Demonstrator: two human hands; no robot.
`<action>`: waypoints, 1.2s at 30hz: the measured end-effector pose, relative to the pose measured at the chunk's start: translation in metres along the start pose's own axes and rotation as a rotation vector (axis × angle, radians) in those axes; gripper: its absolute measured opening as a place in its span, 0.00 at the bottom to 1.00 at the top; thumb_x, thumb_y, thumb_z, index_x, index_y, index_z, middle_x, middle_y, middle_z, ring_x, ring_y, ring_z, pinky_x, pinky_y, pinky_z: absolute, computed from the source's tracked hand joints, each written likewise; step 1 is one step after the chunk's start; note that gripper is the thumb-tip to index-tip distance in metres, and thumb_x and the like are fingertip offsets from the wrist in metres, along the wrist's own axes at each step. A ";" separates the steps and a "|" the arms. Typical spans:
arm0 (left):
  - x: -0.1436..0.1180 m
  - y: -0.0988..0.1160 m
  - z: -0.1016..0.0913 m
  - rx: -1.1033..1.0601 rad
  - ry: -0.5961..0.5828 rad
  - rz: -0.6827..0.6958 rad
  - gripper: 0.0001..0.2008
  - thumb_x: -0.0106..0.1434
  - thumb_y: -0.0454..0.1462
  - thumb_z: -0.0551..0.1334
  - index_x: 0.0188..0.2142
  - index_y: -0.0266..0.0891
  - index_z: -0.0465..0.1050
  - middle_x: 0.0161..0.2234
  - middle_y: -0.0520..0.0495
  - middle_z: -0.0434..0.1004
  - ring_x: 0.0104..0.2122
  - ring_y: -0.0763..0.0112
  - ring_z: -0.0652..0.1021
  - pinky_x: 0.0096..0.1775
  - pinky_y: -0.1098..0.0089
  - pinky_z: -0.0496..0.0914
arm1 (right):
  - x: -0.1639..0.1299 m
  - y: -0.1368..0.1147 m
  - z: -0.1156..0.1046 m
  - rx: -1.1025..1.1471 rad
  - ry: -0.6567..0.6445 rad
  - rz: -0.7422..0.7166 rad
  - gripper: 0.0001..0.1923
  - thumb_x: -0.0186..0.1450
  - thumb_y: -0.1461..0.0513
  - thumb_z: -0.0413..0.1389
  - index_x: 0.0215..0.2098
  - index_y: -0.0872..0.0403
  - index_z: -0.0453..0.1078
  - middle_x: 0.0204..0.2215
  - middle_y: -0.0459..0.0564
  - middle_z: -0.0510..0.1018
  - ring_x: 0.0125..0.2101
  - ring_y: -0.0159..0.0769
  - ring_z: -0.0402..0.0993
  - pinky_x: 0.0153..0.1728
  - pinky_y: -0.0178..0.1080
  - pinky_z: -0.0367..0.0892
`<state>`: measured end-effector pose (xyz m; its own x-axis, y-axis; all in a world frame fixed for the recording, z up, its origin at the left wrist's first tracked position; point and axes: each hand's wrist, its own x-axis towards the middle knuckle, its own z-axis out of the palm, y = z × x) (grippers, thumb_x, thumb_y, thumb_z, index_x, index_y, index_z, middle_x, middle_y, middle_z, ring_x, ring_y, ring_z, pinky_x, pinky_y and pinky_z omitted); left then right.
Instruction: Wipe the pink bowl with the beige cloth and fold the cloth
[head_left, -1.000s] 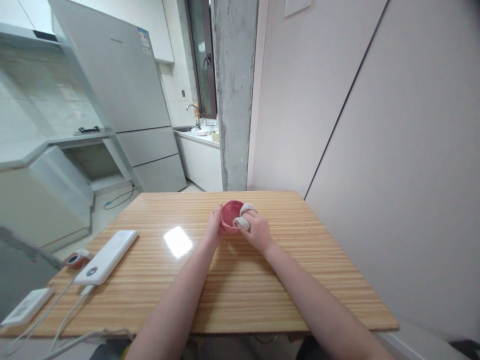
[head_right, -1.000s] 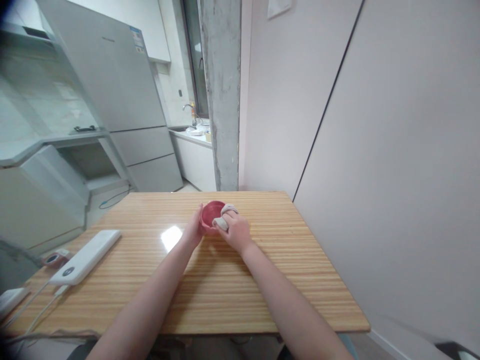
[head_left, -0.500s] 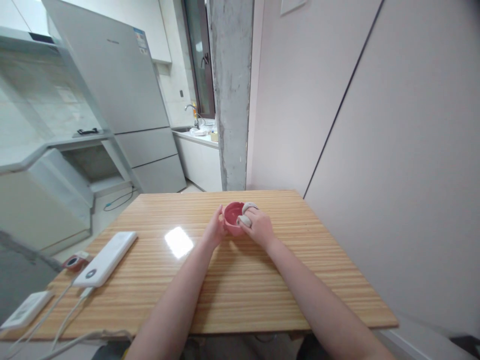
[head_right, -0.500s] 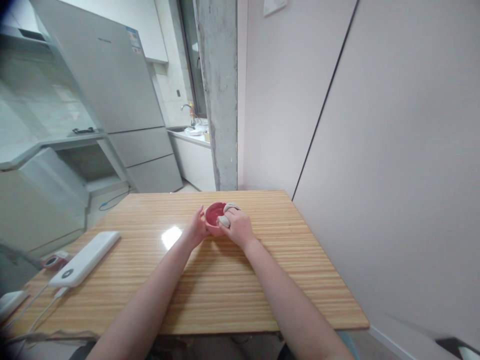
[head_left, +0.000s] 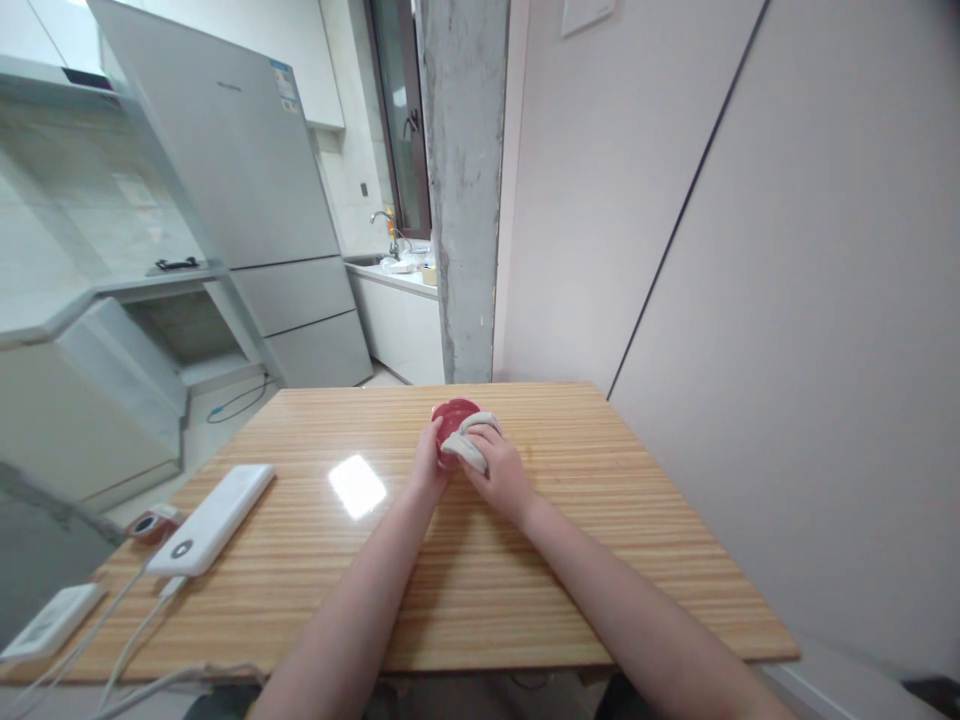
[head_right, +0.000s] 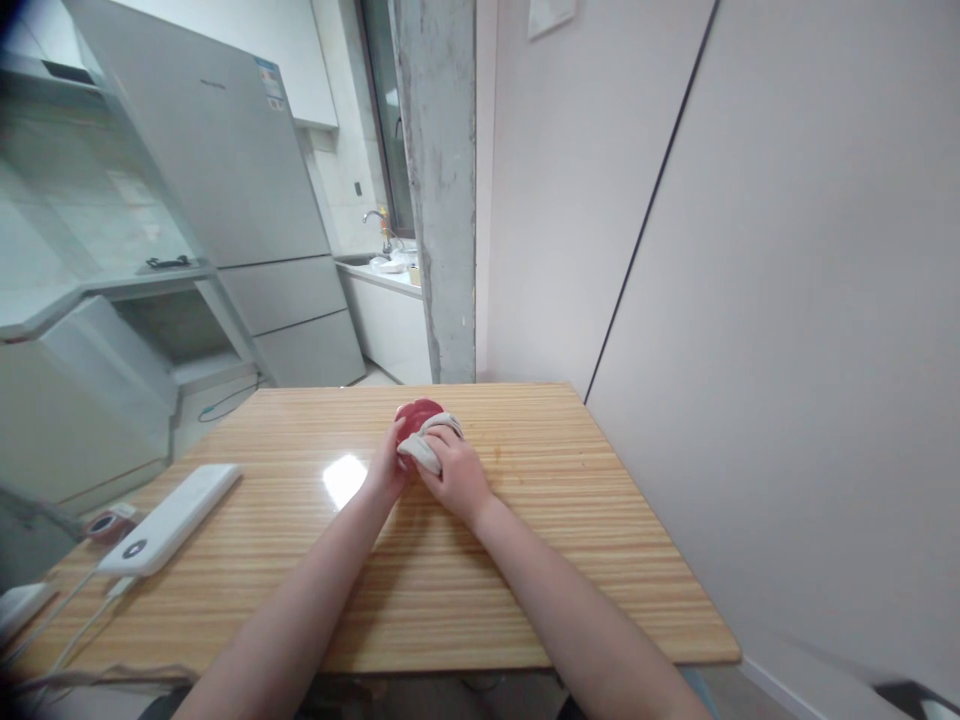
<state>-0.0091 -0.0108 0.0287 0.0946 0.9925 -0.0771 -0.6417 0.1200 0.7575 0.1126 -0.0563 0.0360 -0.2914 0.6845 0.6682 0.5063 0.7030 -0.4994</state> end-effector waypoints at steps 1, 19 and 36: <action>-0.001 0.002 0.003 -0.022 -0.021 -0.013 0.18 0.59 0.45 0.60 0.41 0.34 0.73 0.39 0.41 0.79 0.43 0.60 0.77 0.46 0.63 0.70 | -0.001 -0.002 -0.002 0.058 0.009 -0.028 0.13 0.65 0.59 0.51 0.47 0.52 0.69 0.44 0.54 0.74 0.46 0.41 0.69 0.49 0.45 0.67; 0.001 -0.005 0.009 -0.093 0.145 0.101 0.16 0.59 0.43 0.61 0.45 0.38 0.73 0.45 0.45 0.78 0.49 0.63 0.75 0.50 0.65 0.69 | 0.003 0.040 0.028 0.448 0.301 0.444 0.29 0.69 0.46 0.39 0.62 0.50 0.57 0.57 0.51 0.69 0.59 0.35 0.62 0.59 0.43 0.60; -0.006 -0.003 0.013 -0.006 0.219 0.031 0.15 0.61 0.40 0.59 0.46 0.35 0.71 0.43 0.42 0.77 0.42 0.66 0.77 0.37 0.71 0.74 | 0.001 0.023 0.031 0.683 0.456 0.483 0.26 0.67 0.51 0.45 0.62 0.47 0.57 0.60 0.47 0.64 0.61 0.36 0.58 0.62 0.46 0.52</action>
<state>0.0020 -0.0171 0.0358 -0.0926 0.9767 -0.1935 -0.6464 0.0888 0.7578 0.0988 -0.0342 0.0082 0.2427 0.8910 0.3837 -0.1362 0.4229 -0.8959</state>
